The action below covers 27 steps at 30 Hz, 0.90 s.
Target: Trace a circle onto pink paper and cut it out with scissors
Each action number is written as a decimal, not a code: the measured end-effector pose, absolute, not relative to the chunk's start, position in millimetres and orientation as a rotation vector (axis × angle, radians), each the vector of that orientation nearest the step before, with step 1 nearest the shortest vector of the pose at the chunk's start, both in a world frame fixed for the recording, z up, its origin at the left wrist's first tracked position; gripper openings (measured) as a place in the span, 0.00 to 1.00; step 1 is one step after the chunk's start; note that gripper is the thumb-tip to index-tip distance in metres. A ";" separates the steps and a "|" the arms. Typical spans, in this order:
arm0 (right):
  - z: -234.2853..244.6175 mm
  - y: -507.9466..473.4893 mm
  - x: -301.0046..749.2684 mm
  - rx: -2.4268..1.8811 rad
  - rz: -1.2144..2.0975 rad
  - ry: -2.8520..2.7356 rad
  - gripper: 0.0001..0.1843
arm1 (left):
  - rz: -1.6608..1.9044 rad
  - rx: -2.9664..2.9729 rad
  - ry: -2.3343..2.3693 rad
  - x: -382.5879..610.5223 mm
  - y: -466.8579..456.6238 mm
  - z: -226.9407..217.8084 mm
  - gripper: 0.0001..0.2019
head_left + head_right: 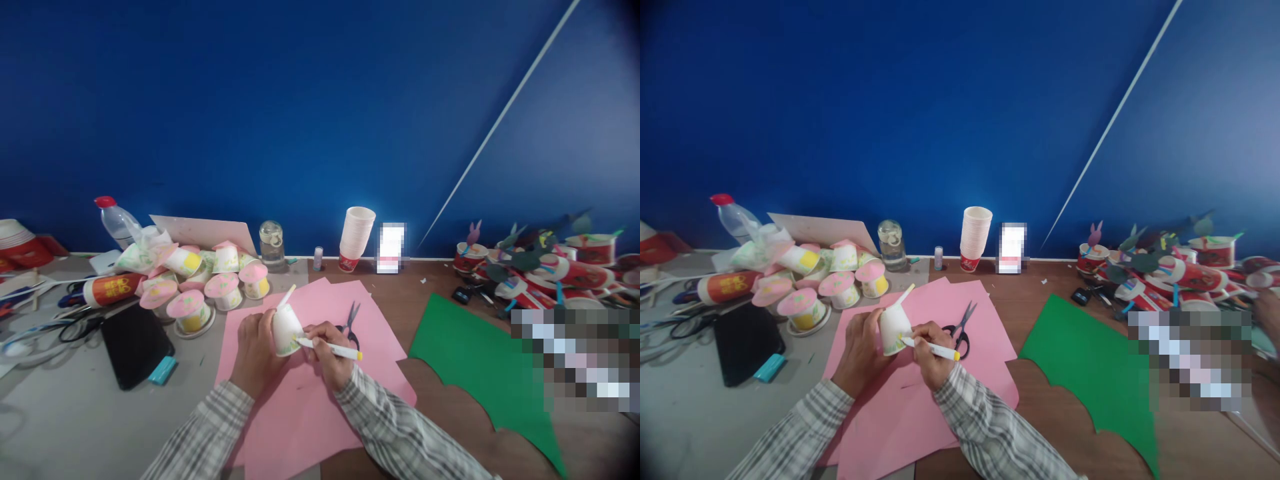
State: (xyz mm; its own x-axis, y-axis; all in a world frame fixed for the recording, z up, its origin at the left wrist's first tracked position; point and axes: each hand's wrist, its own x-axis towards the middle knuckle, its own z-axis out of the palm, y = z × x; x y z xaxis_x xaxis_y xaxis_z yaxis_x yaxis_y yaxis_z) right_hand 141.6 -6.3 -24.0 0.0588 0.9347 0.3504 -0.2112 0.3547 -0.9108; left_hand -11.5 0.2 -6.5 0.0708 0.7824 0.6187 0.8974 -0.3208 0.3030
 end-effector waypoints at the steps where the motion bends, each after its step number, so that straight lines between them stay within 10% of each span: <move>1: -24.2 -6.3 141.3 -0.802 1.019 -1.179 0.06 | -1.077 -2.173 -1.728 -11.4 0.1 -6.4 0.33; 27: -19.6 -6.6 138.6 -0.804 1.036 -1.122 0.06 | -1.119 -2.187 -1.732 -10.5 -0.8 -6.2 0.33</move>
State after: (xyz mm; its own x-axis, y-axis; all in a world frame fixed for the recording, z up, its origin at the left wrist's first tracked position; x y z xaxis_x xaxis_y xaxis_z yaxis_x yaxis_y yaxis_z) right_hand 138.6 -6.6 -19.6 0.0957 0.9427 0.3195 -0.2437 0.3334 -0.9108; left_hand -10.5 -0.8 -6.2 0.0630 0.7845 0.6170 0.8852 -0.3295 0.3285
